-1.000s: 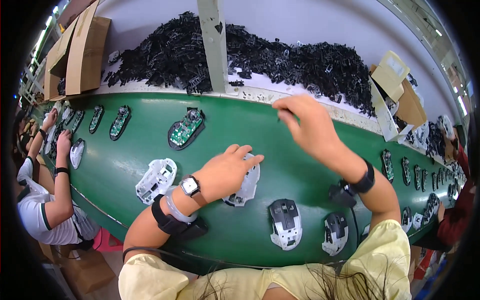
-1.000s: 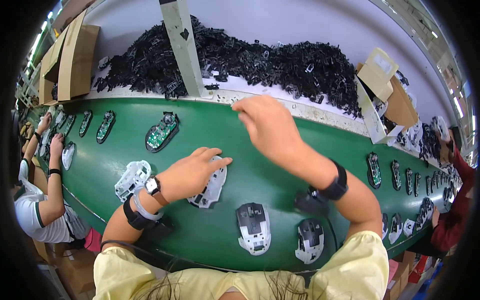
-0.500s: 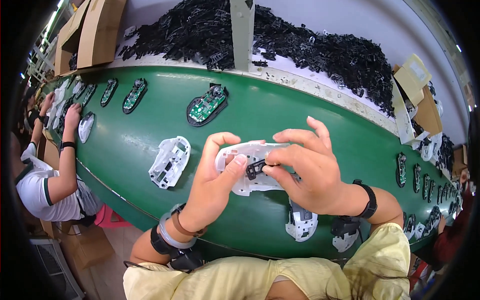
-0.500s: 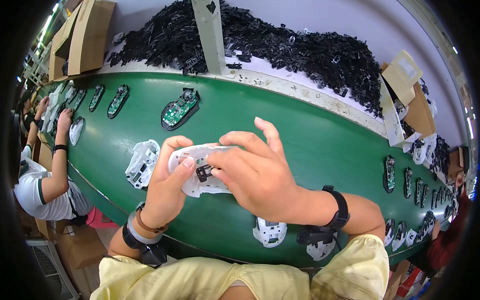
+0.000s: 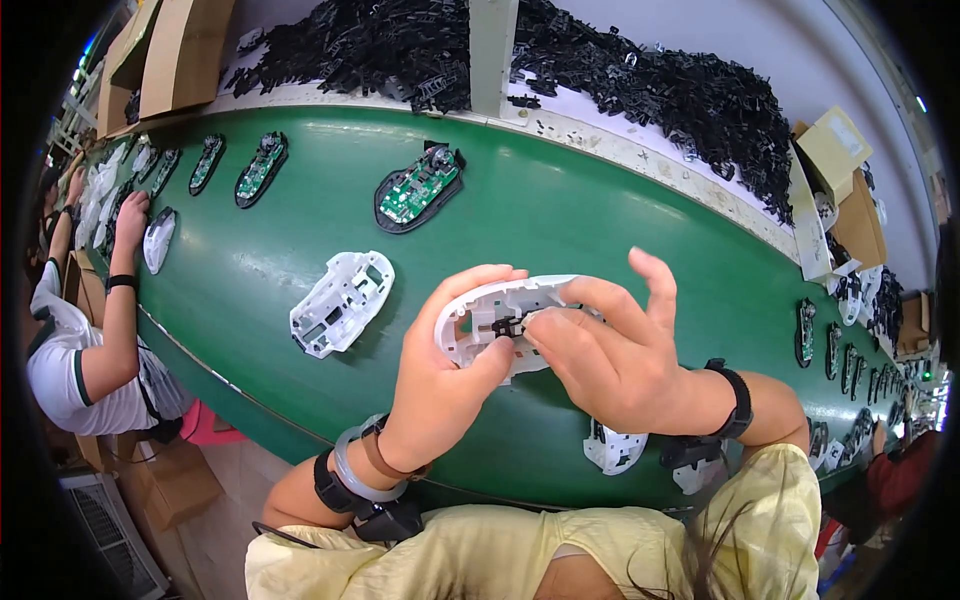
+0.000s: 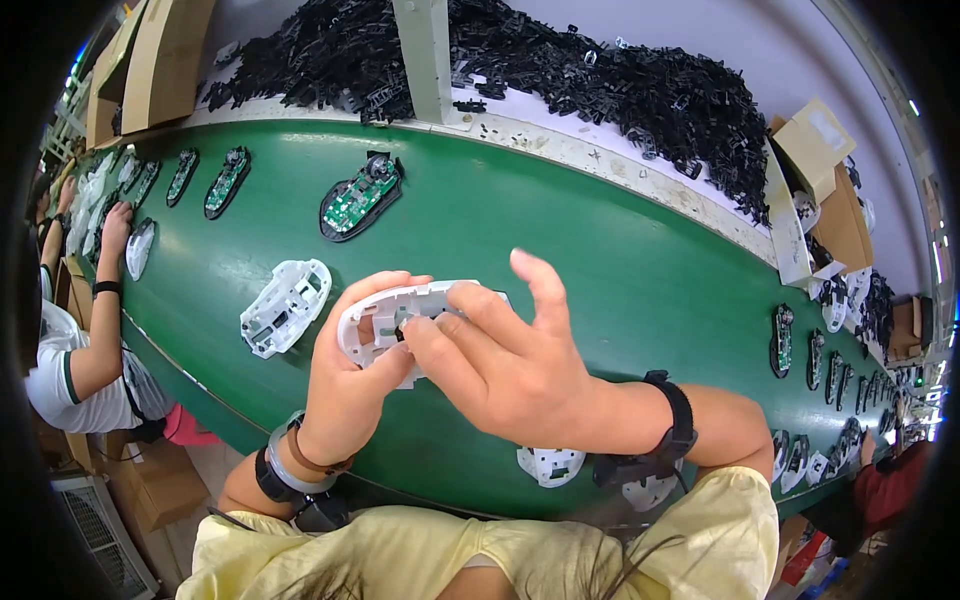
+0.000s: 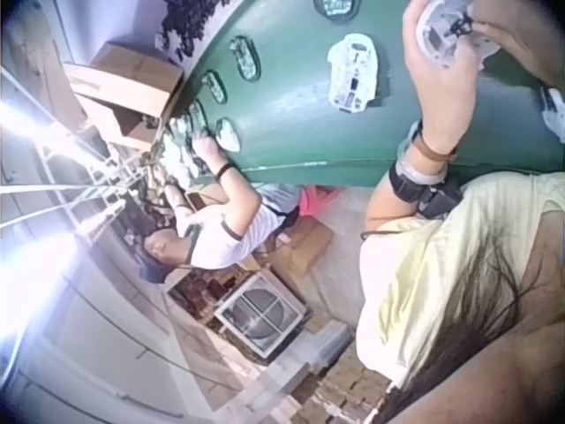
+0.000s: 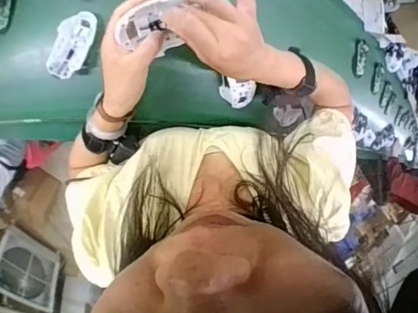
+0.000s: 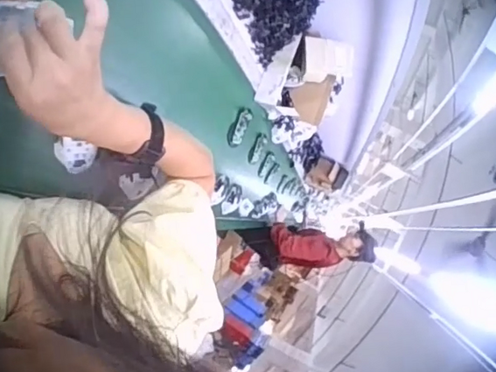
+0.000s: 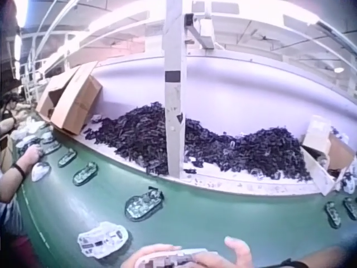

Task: Manually assemble computer mouse components on a production line.

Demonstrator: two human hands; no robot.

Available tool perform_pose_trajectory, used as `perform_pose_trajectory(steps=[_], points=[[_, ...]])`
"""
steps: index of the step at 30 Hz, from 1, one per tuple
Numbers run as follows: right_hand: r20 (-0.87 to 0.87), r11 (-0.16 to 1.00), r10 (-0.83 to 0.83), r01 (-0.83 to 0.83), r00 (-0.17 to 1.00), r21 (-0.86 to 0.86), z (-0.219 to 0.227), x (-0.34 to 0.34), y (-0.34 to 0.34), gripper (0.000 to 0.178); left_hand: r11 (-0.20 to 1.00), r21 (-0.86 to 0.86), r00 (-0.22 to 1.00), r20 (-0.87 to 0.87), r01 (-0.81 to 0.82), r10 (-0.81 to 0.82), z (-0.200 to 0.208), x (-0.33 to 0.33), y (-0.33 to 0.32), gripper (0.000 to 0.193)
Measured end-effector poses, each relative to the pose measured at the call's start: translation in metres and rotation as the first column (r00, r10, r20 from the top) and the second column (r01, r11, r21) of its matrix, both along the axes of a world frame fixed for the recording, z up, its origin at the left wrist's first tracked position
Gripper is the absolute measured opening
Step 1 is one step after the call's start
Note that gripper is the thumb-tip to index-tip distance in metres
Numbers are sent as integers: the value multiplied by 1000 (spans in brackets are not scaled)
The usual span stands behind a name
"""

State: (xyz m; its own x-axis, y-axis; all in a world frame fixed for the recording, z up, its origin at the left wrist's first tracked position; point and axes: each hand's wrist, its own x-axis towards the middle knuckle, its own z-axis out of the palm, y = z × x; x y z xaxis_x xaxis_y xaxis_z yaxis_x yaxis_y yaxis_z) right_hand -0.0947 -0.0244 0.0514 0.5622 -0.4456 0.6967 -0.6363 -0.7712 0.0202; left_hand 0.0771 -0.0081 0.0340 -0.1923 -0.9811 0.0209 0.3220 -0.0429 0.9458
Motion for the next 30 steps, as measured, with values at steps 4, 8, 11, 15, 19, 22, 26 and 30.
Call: perform_pose_trajectory(steps=[4, 8, 11, 15, 19, 22, 26, 30], points=[[-30, 999, 31, -31, 999, -13, -3, -3, -3, 23, 998, 44, 998, -44, -35, 37, -4, -2, 0, 45], [-57, 1000, 18, -19, 998, -14, -4, -10, 1, 25, 1000, 10, 999, -37, -25, 25, -1, -3, 1, 42], [-74, 999, 19, -23, 997, -45, -7, -2, 0, 27, 999, 35, 999, 29, -41, 40, 3, -4, 1, 40], [-56, 994, 97, -99, 994, -33, 5, -6, 4, 33, 996, 29, 996, -19, -81, 82, 0, 1, 0, 40], [186, 969, 60, -102, 981, 227, 25, -17, 5, 35, 996, 0, 996, -14, -86, 86, 9, 1, 1, 41], [505, 429, -49, -439, 862, 790, 22, -14, -7, 31, 997, 5, 997, 14, -71, 71, 7, 4, 4, 41], [323, 551, -15, -262, 946, 792, 28, -16, -5, 37, 998, 46, 998, 18, -54, 53, 11, 5, 5, 41], [346, 530, -17, -285, 938, 799, 27, -14, -7, 35, 995, 91, 996, 84, -30, 22, 13, 6, 5, 41]])
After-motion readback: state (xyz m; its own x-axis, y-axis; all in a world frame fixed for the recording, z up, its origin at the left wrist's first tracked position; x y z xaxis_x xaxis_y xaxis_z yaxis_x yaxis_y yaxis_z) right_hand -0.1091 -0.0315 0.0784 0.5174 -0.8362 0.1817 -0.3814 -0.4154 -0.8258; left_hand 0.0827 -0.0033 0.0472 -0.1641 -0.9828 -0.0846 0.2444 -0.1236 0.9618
